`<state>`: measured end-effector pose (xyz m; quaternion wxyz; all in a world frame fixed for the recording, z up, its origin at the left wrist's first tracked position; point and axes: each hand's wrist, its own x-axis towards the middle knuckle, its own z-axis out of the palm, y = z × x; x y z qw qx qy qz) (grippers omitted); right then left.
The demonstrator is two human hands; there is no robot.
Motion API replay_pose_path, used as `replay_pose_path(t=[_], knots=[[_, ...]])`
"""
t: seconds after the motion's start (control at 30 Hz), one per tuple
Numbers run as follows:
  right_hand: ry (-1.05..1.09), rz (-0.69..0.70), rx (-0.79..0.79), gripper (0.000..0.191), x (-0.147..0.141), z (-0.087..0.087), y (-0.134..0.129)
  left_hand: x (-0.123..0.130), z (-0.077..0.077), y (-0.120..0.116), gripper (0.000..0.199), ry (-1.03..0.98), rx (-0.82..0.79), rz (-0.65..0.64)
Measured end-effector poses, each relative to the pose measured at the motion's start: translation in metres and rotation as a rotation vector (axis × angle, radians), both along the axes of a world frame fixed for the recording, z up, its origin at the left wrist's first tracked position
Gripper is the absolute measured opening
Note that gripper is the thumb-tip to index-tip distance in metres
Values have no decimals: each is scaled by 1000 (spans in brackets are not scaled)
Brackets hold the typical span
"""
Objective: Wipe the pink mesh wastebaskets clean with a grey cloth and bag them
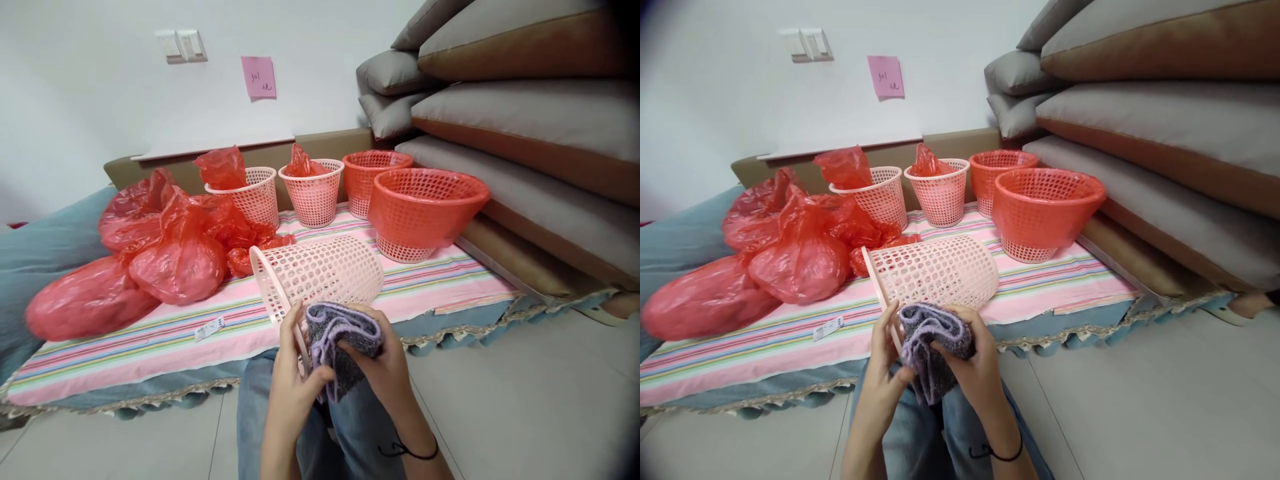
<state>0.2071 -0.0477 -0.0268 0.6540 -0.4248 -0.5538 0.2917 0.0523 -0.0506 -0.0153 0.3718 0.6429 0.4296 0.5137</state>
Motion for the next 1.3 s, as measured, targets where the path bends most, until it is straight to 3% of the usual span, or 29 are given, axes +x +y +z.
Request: replay_pose_path(t=[0.07,0.1,0.23,0.33,0.47,0.6,0.77,1.03,1.1,1.2,1.3], knots=[[78,38,27,29,0,5,-5,2,0,-3,102,7,-33,-20],[107,55,45,27,0,7,-8,4,-1,-4,98,13,-42,-8],[177,119,15,24,2,13,-16,9,1,-5,39,29,-36,99],[175,122,-78,30,3,14,-16,10,3,-6,27,8,-44,97],[213,79,-163,35,2,10,-11,10,3,-7,34,3,-96,49],[148,118,-273,38,6,4,-8,14,1,-7,50,-47,-89,96],[196,122,-343,35,6,0,-9,18,2,-5,39,-42,-121,132],[436,-129,-472,40,-7,2,-11,11,10,-10,52,43,-154,-6],[491,-201,-497,43,-7,-2,-11,9,12,-11,46,88,-183,-16],[476,-190,-481,43,-2,-6,-8,8,13,-11,33,108,-184,-39],[333,-143,-317,44,9,-1,-6,9,11,-10,38,87,-162,-30]])
